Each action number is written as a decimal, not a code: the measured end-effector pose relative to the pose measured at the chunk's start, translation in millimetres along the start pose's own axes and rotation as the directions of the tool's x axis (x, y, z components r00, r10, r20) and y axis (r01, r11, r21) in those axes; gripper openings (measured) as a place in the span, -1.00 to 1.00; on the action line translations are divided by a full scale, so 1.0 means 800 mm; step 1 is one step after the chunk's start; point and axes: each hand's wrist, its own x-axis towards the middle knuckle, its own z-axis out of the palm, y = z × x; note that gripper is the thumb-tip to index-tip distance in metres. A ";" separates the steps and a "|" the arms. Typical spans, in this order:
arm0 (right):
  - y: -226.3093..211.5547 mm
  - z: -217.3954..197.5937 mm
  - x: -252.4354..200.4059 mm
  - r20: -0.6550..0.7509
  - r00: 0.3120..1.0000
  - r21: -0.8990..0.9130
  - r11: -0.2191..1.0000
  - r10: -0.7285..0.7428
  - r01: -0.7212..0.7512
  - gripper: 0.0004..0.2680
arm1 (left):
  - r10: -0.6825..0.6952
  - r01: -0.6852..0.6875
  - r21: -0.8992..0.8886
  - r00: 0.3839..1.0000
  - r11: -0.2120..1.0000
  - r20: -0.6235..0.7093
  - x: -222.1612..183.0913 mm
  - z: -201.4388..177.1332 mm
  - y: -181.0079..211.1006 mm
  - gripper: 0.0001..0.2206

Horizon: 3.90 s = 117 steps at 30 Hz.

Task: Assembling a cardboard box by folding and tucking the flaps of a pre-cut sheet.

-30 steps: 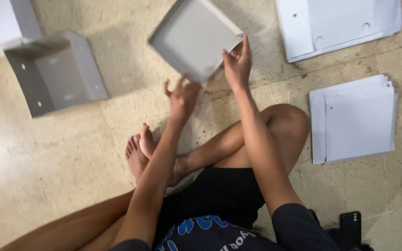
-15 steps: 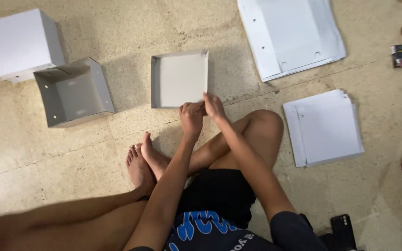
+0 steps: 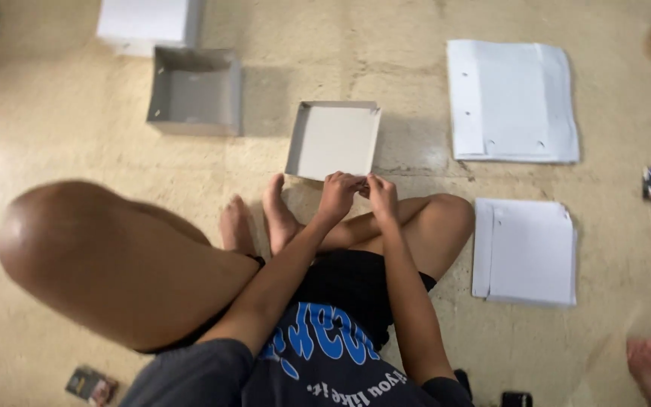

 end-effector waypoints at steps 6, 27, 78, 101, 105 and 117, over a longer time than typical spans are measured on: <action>0.000 0.007 0.016 0.132 0.990 -0.119 0.992 0.049 -0.033 -0.56 | 0.032 -0.036 0.036 0.995 0.999 0.090 -0.003 -0.024 -0.014 -0.85; 0.040 0.039 0.070 -0.021 0.981 0.393 0.904 0.192 -0.169 -0.72 | 0.016 -0.016 0.027 1.000 1.000 0.004 0.021 0.000 -0.024 -0.86; 0.034 0.022 0.126 0.105 0.988 0.477 0.865 0.116 -0.153 -0.85 | -0.135 0.141 -0.004 0.958 0.990 0.253 0.104 0.002 -0.048 -0.80; 0.036 0.023 0.128 0.022 0.995 0.304 0.947 0.102 -0.104 -0.90 | -0.204 0.245 -0.064 0.904 0.967 0.375 0.126 -0.010 -0.047 -0.84; 0.029 0.022 0.124 0.013 0.998 0.269 0.961 0.065 -0.066 -0.91 | -0.192 0.231 -0.078 0.922 0.970 0.337 0.128 -0.014 -0.042 -0.88; 0.023 0.023 0.121 -0.031 0.999 0.316 0.947 -0.043 0.050 -0.94 | -0.218 0.243 -0.053 0.930 0.969 0.295 0.127 0.000 -0.053 -0.91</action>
